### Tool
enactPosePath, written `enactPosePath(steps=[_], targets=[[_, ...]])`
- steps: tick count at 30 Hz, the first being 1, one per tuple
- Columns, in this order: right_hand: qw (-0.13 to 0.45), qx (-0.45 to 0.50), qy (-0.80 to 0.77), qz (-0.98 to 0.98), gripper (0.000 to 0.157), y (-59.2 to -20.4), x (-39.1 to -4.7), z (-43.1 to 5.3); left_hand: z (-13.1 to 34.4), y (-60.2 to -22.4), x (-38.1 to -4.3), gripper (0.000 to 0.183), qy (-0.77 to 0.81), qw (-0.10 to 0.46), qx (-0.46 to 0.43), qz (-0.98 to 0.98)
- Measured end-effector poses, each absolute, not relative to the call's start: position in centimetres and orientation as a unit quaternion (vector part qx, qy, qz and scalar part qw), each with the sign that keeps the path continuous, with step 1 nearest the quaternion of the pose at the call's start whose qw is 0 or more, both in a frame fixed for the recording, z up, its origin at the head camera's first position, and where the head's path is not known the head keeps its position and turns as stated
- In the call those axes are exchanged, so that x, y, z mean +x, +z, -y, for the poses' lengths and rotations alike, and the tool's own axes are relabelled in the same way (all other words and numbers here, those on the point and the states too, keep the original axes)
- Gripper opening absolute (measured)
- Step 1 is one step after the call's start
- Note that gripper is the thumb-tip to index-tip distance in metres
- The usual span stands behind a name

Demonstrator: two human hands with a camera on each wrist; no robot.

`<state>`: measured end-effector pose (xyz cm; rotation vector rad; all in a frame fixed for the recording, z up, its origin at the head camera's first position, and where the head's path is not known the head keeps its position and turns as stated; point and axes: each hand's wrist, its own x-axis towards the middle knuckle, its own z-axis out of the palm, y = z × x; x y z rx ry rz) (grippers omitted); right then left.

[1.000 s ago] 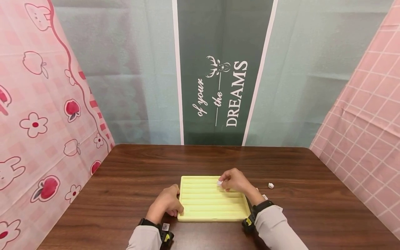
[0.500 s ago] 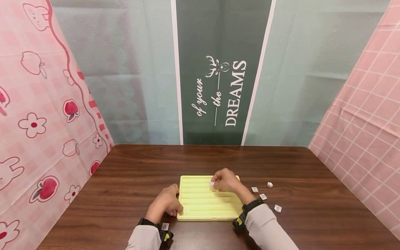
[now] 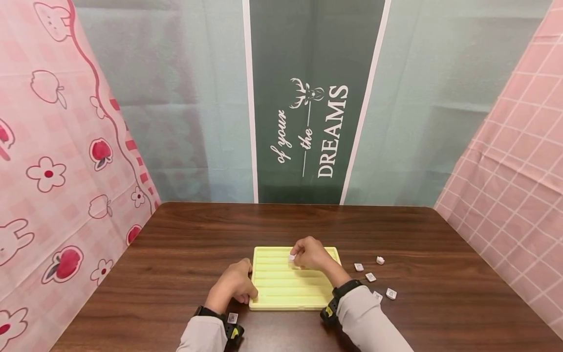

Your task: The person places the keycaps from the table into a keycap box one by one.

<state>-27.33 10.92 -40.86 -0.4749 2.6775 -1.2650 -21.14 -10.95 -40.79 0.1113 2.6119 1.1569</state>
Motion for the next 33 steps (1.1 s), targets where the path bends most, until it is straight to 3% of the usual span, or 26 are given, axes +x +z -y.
enactPosePath(steps=[33], targets=[[0.100,-0.165,-0.418,-0.888,0.013,-41.3,-27.2,-6.7,11.1,-41.0,-21.3,0.045,0.418,0.150,0.034,-0.895]])
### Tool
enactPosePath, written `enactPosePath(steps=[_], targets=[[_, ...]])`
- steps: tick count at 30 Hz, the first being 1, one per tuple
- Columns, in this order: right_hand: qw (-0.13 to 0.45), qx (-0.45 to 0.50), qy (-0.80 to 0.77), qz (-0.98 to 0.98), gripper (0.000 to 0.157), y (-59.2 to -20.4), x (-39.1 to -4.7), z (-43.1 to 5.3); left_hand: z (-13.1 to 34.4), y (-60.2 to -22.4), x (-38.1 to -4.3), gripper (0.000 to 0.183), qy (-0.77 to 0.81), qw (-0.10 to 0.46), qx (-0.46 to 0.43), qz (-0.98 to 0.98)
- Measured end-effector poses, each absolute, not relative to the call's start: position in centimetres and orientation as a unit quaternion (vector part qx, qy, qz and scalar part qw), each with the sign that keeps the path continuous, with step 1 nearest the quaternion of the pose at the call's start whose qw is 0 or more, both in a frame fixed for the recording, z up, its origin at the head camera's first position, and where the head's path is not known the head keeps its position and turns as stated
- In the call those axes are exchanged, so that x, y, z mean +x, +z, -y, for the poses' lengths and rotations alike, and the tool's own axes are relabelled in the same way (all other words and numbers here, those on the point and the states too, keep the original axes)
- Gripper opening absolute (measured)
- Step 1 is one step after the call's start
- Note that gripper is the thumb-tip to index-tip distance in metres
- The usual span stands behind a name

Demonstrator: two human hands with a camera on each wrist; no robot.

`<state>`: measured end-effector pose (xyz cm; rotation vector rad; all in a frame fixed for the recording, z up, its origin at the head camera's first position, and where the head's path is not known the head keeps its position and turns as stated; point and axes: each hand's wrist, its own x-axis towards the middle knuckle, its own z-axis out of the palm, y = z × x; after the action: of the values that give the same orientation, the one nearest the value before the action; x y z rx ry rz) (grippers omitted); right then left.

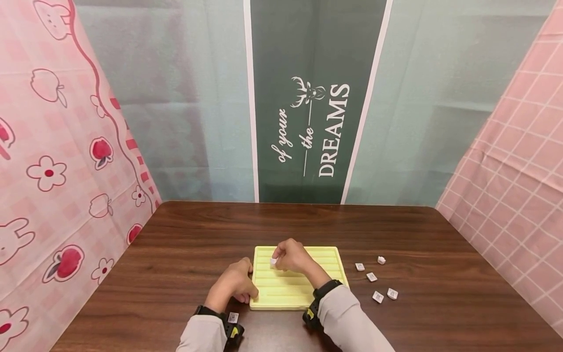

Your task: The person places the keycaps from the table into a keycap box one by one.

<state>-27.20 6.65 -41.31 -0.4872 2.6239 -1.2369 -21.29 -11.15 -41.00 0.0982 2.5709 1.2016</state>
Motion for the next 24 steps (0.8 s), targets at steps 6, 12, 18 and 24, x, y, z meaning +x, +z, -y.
enactPosePath(steps=[6,12,18,24], targets=[[0.092,-0.180,-0.408,-0.890,0.012,-41.7,-27.4,-6.1,11.2,-41.1,-21.4,0.042,0.415,0.153,0.025,-0.896],[0.080,-0.190,-0.400,-0.893,0.014,-41.6,-27.3,-5.6,11.1,-41.0,-21.5,0.042,0.414,0.158,0.018,-0.896],[0.087,-0.183,-0.386,-0.900,0.017,-41.7,-27.2,-4.9,11.1,-40.9,-21.4,0.042,0.414,0.158,0.020,-0.896],[0.074,-0.189,-0.371,-0.906,0.016,-41.7,-27.2,-4.5,11.1,-41.0,-21.5,0.042,0.414,0.161,0.020,-0.896]])
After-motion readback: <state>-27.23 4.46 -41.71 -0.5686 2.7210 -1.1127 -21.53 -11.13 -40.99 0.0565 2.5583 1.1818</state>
